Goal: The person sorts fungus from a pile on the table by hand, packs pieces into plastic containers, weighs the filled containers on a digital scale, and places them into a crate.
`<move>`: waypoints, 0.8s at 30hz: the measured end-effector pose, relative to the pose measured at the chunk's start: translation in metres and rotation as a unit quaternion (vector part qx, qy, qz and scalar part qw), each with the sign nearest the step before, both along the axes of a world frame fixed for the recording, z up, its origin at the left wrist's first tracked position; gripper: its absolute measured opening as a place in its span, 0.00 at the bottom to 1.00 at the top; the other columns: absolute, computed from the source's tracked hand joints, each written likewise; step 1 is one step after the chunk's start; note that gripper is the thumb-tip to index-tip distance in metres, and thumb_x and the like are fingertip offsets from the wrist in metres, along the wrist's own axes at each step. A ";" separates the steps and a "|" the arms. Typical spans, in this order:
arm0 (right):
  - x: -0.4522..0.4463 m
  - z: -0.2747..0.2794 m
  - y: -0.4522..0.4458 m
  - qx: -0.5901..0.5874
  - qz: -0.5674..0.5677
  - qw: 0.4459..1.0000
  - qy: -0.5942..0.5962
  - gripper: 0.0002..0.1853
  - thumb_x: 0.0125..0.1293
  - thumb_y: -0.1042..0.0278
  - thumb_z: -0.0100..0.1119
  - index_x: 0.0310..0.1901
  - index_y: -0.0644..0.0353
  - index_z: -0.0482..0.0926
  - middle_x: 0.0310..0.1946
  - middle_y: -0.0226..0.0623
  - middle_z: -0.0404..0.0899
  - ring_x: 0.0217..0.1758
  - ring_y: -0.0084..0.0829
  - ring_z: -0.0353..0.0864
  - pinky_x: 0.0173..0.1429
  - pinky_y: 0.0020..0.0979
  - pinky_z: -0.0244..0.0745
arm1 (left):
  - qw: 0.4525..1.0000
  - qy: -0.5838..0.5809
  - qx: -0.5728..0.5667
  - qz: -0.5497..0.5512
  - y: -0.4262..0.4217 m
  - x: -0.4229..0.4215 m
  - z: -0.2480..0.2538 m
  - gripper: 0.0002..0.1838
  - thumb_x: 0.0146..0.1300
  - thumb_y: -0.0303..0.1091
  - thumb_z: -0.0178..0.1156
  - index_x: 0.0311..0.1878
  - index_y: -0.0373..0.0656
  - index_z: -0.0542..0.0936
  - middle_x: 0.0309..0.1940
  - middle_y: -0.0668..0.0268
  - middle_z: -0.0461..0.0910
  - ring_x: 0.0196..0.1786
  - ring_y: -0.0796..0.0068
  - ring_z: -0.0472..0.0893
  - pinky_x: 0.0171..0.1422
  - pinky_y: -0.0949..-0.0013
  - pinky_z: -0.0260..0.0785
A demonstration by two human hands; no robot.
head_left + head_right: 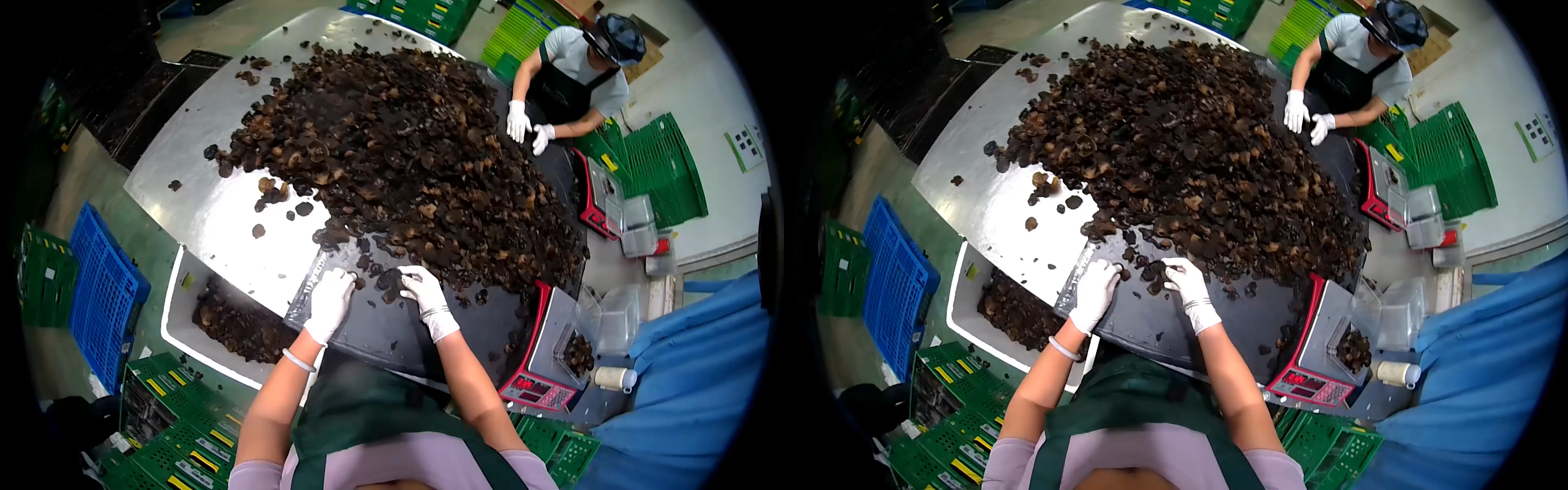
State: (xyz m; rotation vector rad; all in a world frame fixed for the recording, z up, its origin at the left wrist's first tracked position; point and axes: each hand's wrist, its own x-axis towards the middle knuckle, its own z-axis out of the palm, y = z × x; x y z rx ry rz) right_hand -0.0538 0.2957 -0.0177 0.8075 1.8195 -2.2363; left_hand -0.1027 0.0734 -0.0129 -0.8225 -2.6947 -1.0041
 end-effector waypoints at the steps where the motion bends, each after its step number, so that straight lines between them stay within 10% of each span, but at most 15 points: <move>1: 0.007 0.000 0.001 0.009 -0.004 1.000 0.004 0.12 0.64 0.76 0.54 0.49 0.57 0.79 0.43 0.29 0.80 0.42 0.19 0.77 0.42 0.22 0.76 | 1.000 0.014 0.014 0.011 -0.001 0.002 0.001 0.11 0.55 0.30 0.62 0.42 0.45 0.79 0.35 0.64 0.73 0.39 0.64 0.74 0.40 0.65 0.71; 6: 0.006 0.000 0.008 0.205 0.032 0.975 0.078 0.14 0.59 0.74 0.57 0.48 0.60 0.79 0.40 0.32 0.78 0.39 0.22 0.77 0.41 0.24 0.75 | 0.992 -0.107 0.072 -0.001 -0.025 0.013 0.001 0.13 0.54 0.23 0.61 0.45 0.40 0.78 0.35 0.59 0.73 0.42 0.58 0.76 0.47 0.63 0.69; 10: -0.006 0.020 -0.028 0.536 0.126 0.820 0.158 0.22 0.49 0.62 0.71 0.47 0.55 0.79 0.46 0.39 0.74 0.49 0.39 0.75 0.53 0.36 0.73 | 0.989 -0.097 0.089 0.066 -0.060 0.018 0.024 0.10 0.57 0.22 0.60 0.44 0.39 0.79 0.38 0.58 0.79 0.43 0.59 0.79 0.50 0.64 0.71; 14: -0.002 0.003 -0.028 0.522 0.163 0.823 0.154 0.16 0.50 0.66 0.69 0.43 0.56 0.80 0.43 0.38 0.75 0.47 0.39 0.76 0.51 0.35 0.74 | 0.977 -0.012 0.027 0.211 -0.147 0.030 0.041 0.11 0.55 0.21 0.61 0.43 0.40 0.79 0.36 0.58 0.77 0.40 0.59 0.77 0.49 0.63 0.71; 18: 0.013 0.004 0.006 0.084 0.021 0.993 0.076 0.05 0.61 0.77 0.59 0.39 0.62 0.79 0.38 0.34 0.80 0.39 0.29 0.80 0.44 0.28 0.75 | 0.925 -0.024 -0.154 0.346 -0.200 0.059 0.036 0.16 0.55 0.27 0.63 0.48 0.43 0.79 0.48 0.61 0.76 0.48 0.58 0.75 0.54 0.61 0.69; 24: 0.059 -0.005 0.035 -0.513 -0.124 0.839 0.133 0.16 0.67 0.69 0.50 0.54 0.61 0.74 0.46 0.43 0.79 0.45 0.37 0.80 0.40 0.34 0.78 | 0.984 -0.034 -0.041 0.172 -0.094 0.037 0.048 0.18 0.52 0.32 0.67 0.47 0.40 0.79 0.46 0.58 0.79 0.48 0.56 0.77 0.57 0.59 0.68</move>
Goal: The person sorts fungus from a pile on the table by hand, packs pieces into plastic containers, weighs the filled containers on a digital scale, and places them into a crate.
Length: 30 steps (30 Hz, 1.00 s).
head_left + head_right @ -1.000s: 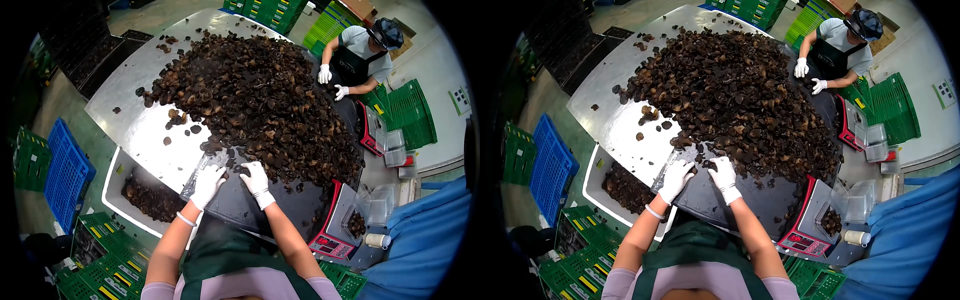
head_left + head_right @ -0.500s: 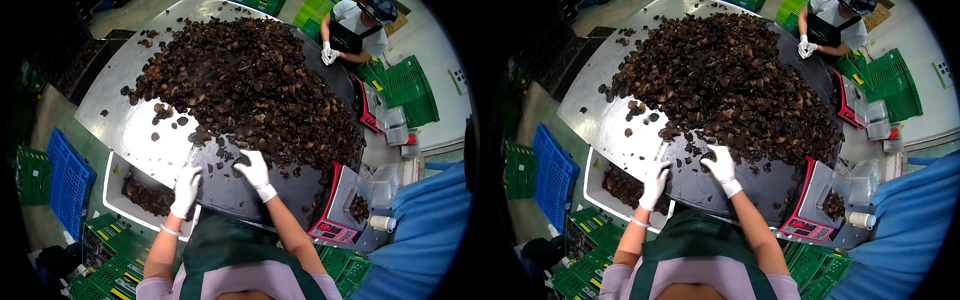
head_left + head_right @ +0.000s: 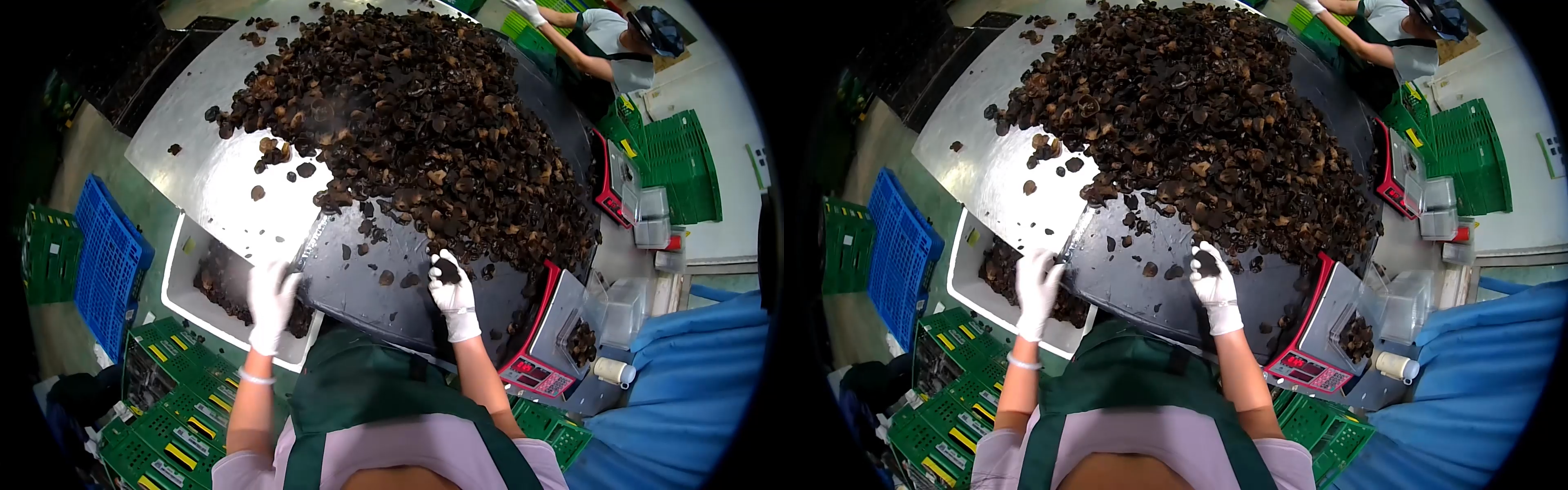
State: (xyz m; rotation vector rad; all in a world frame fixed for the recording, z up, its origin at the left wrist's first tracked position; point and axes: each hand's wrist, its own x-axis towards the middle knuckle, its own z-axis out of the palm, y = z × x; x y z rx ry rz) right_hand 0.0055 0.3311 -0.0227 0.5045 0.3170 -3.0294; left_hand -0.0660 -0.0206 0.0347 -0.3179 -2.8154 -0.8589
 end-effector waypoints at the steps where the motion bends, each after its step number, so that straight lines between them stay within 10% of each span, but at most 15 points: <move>1: 0.008 -0.006 0.001 -0.014 -0.003 1.000 -0.020 0.18 0.69 0.62 0.48 0.57 0.58 0.74 0.49 0.45 0.78 0.43 0.38 0.80 0.34 0.34 0.77 | 0.998 -0.033 0.031 -0.039 0.021 -0.005 -0.002 0.20 0.52 0.33 0.68 0.48 0.40 0.79 0.47 0.57 0.78 0.50 0.55 0.76 0.58 0.59 0.68; 8: 0.042 0.013 -0.017 -0.046 -0.036 0.998 0.011 0.29 0.71 0.39 0.39 0.58 0.54 0.72 0.55 0.45 0.75 0.51 0.42 0.79 0.41 0.37 0.80 | 0.966 -0.040 0.058 -0.249 0.111 -0.016 -0.035 0.35 0.46 0.45 0.72 0.58 0.41 0.74 0.54 0.56 0.74 0.56 0.55 0.73 0.60 0.58 0.67; 15: 0.089 0.053 0.022 0.073 -0.122 0.990 -0.001 0.15 0.71 0.54 0.51 0.47 0.57 0.76 0.45 0.39 0.78 0.47 0.38 0.78 0.41 0.35 0.79 | 0.937 -0.020 -0.022 -0.347 0.154 0.008 -0.034 0.37 0.46 0.46 0.70 0.62 0.48 0.72 0.53 0.62 0.74 0.53 0.61 0.72 0.56 0.62 0.66; 21: 0.109 0.064 0.016 0.131 -0.106 0.981 -0.093 0.16 0.69 0.60 0.52 0.54 0.57 0.75 0.45 0.37 0.77 0.41 0.29 0.73 0.40 0.29 0.68 | 0.930 0.026 0.021 -0.367 0.178 0.006 -0.039 0.14 0.54 0.36 0.65 0.44 0.45 0.80 0.27 0.62 0.74 0.34 0.61 0.76 0.37 0.61 0.70; 26: 0.115 0.046 0.007 0.143 -0.051 0.988 -0.020 0.19 0.73 0.60 0.46 0.62 0.55 0.70 0.51 0.34 0.75 0.45 0.28 0.74 0.43 0.32 0.74 | 0.853 -0.353 0.320 -0.214 0.209 0.034 -0.018 0.09 0.61 0.23 0.57 0.44 0.37 0.82 0.39 0.60 0.83 0.39 0.71 0.80 0.45 0.70 0.72; 30: 0.129 0.062 0.021 0.222 -0.041 0.966 -0.124 0.17 0.71 0.60 0.53 0.59 0.51 0.71 0.52 0.25 0.75 0.50 0.21 0.75 0.46 0.31 0.78 | 0.854 -0.183 0.194 -0.446 0.263 0.077 0.031 0.13 0.57 0.26 0.64 0.47 0.39 0.82 0.36 0.59 0.83 0.37 0.70 0.82 0.44 0.70 0.74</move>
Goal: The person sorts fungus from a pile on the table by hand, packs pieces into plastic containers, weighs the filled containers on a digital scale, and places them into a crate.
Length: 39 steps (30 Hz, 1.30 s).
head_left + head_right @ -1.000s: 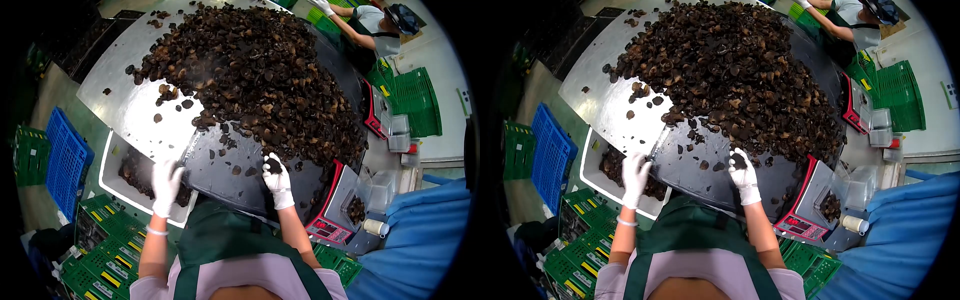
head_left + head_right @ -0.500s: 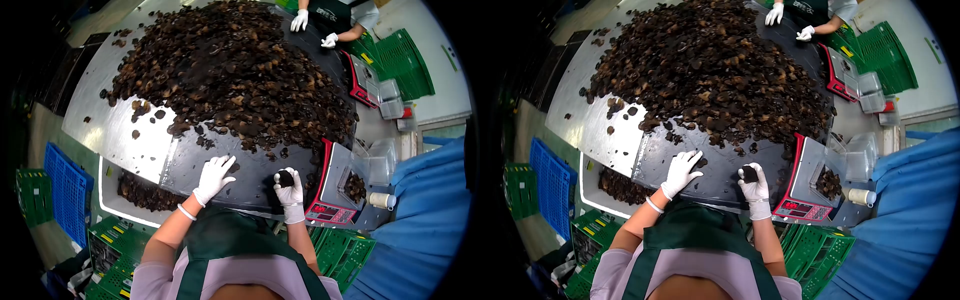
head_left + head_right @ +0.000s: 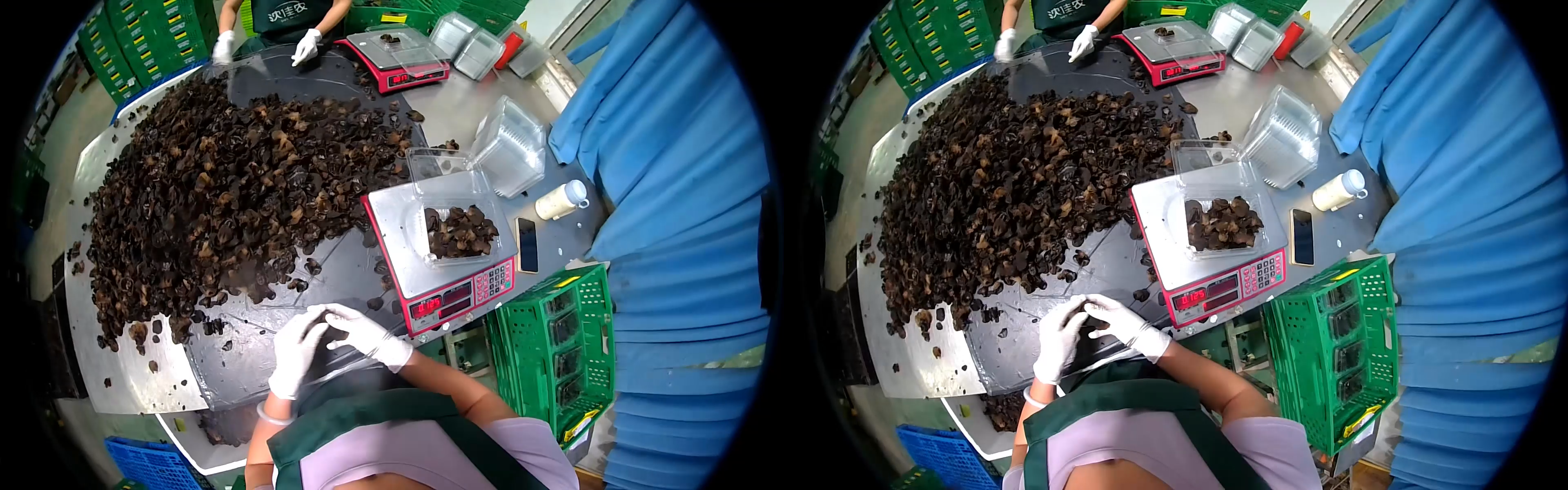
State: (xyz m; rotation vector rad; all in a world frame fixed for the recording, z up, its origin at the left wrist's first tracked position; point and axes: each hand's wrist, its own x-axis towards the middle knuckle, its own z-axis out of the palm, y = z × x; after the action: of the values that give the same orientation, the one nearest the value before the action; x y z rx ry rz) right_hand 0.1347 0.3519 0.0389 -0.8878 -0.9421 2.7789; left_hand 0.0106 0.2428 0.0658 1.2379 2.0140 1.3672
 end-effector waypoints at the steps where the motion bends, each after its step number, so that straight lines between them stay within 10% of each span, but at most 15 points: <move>1: 0.007 0.001 0.009 -0.003 0.003 1.000 0.004 0.17 0.70 0.61 0.54 0.58 0.52 0.72 0.50 0.25 0.76 0.49 0.21 0.76 0.44 0.29 0.78 | 0.998 0.059 -0.020 0.002 0.010 0.009 0.010 0.15 0.56 0.29 0.66 0.48 0.41 0.82 0.34 0.61 0.83 0.34 0.69 0.82 0.41 0.70 0.74; 8: 0.047 0.083 0.094 0.272 -0.072 0.959 -0.030 0.11 0.64 0.75 0.57 0.48 0.66 0.75 0.41 0.38 0.80 0.40 0.27 0.81 0.42 0.26 0.77 | 0.990 -0.052 -0.110 0.074 0.006 0.023 0.028 0.26 0.56 0.34 0.67 0.59 0.47 0.77 0.23 0.66 0.74 0.24 0.77 0.71 0.34 0.74 0.68; 10: 0.060 0.099 0.139 0.637 -0.091 0.756 -0.119 0.12 0.60 0.79 0.59 0.47 0.66 0.76 0.38 0.38 0.80 0.38 0.26 0.79 0.43 0.25 0.74 | 0.974 -0.174 -0.088 0.116 -0.019 0.010 0.016 0.21 0.59 0.31 0.64 0.58 0.46 0.78 0.23 0.71 0.76 0.26 0.83 0.70 0.33 0.76 0.66; 12: 0.061 0.118 0.167 0.750 -0.155 0.634 -0.108 0.11 0.59 0.78 0.60 0.45 0.66 0.77 0.36 0.37 0.80 0.37 0.28 0.78 0.45 0.27 0.73 | 0.949 -0.234 -0.045 0.204 -0.054 -0.001 0.017 0.16 0.62 0.30 0.60 0.54 0.42 0.80 0.26 0.73 0.77 0.29 0.85 0.72 0.35 0.78 0.67; 16: 0.072 0.117 0.205 0.804 -0.108 0.556 -0.181 0.15 0.56 0.74 0.64 0.46 0.64 0.78 0.39 0.42 0.79 0.42 0.37 0.79 0.51 0.32 0.73 | 0.903 -0.151 -0.050 0.398 -0.157 -0.019 0.002 0.12 0.63 0.28 0.58 0.49 0.35 0.80 0.44 0.65 0.82 0.47 0.79 0.77 0.54 0.75 0.69; 20: 0.056 0.131 0.189 0.804 -0.140 0.541 -0.201 0.22 0.53 0.74 0.65 0.52 0.64 0.77 0.50 0.43 0.78 0.54 0.40 0.76 0.62 0.35 0.67 | 0.785 0.146 -0.448 0.402 -0.262 -0.006 -0.018 0.28 0.54 0.34 0.68 0.59 0.43 0.75 0.60 0.53 0.72 0.60 0.55 0.73 0.62 0.60 0.68; 24: -0.019 0.135 0.143 0.741 -0.168 0.649 -0.048 0.20 0.70 0.58 0.51 0.53 0.67 0.77 0.50 0.43 0.78 0.56 0.37 0.75 0.64 0.35 0.66 | 0.853 0.110 -0.188 0.475 -0.263 -0.048 -0.025 0.26 0.59 0.32 0.64 0.61 0.40 0.72 0.62 0.50 0.70 0.65 0.53 0.68 0.70 0.58 0.60; 30: -0.166 0.093 0.111 0.724 -0.027 0.686 0.074 0.19 0.71 0.62 0.47 0.57 0.64 0.75 0.56 0.42 0.76 0.62 0.37 0.73 0.69 0.34 0.62 | 0.905 0.124 -0.165 0.373 -0.127 -0.148 0.028 0.29 0.63 0.33 0.58 0.68 0.40 0.65 0.68 0.53 0.63 0.72 0.54 0.59 0.75 0.58 0.48; 39: -0.362 0.072 0.137 0.840 0.075 0.538 0.018 0.32 0.67 0.49 0.53 0.70 0.42 0.60 0.71 0.48 0.56 0.72 0.54 0.55 0.72 0.45 0.54 | 0.937 0.210 0.005 0.278 0.005 -0.295 -0.007 0.36 0.62 0.35 0.61 0.72 0.42 0.58 0.73 0.51 0.52 0.75 0.50 0.50 0.77 0.55 0.45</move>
State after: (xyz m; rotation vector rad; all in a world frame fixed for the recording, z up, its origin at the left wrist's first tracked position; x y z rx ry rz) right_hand -0.2278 0.4889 0.1107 -0.2364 -2.6451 0.6623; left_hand -0.2840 0.2475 0.0590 1.0714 2.8213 1.4300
